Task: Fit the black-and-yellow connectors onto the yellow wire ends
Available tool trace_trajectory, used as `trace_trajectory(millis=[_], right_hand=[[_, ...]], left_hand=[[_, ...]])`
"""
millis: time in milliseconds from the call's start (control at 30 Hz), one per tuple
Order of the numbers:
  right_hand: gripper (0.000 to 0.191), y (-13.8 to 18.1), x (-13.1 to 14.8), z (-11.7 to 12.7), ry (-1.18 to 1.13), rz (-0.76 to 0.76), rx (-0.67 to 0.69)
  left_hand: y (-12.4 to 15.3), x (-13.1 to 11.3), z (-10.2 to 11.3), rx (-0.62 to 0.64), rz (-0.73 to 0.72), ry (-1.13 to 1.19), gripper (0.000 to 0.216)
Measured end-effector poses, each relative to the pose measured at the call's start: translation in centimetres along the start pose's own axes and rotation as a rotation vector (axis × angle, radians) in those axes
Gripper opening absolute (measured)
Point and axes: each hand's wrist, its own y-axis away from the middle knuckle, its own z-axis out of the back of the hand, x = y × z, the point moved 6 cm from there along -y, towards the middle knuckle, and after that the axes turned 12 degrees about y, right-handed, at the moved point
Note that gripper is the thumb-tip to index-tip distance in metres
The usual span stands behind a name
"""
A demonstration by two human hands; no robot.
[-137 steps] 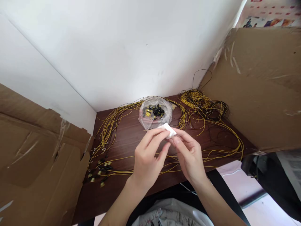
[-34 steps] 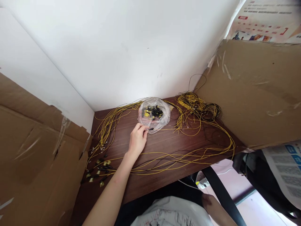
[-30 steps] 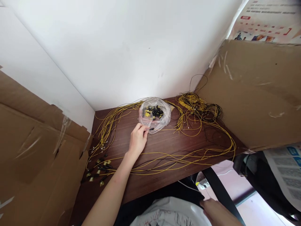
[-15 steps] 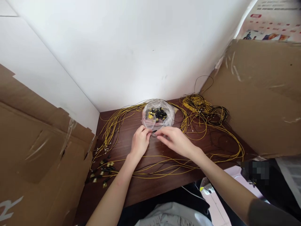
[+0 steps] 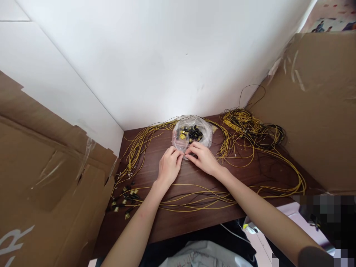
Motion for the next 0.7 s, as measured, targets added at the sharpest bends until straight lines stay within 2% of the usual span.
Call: trace_trajectory(millis=[167, 333, 700], right_hand=[[0.014, 0.0, 0.1, 0.4, -0.119, 0.013, -0.007], [0.012, 0.0, -0.3, 1.0, -0.208, -0.019, -0.125], [0.013, 0.1, -1.1, 2.5, -0.208, -0.032, -0.193]], left_hand=[[0.0, -0.4, 0.4, -0.063, -0.009, 0.055, 0.017], [-0.1, -0.3, 0.8, -0.115, -0.057, 0.139, 0.017], [-0.2, -0.4, 2.0, -0.171, -0.114, 0.119, 0.017]])
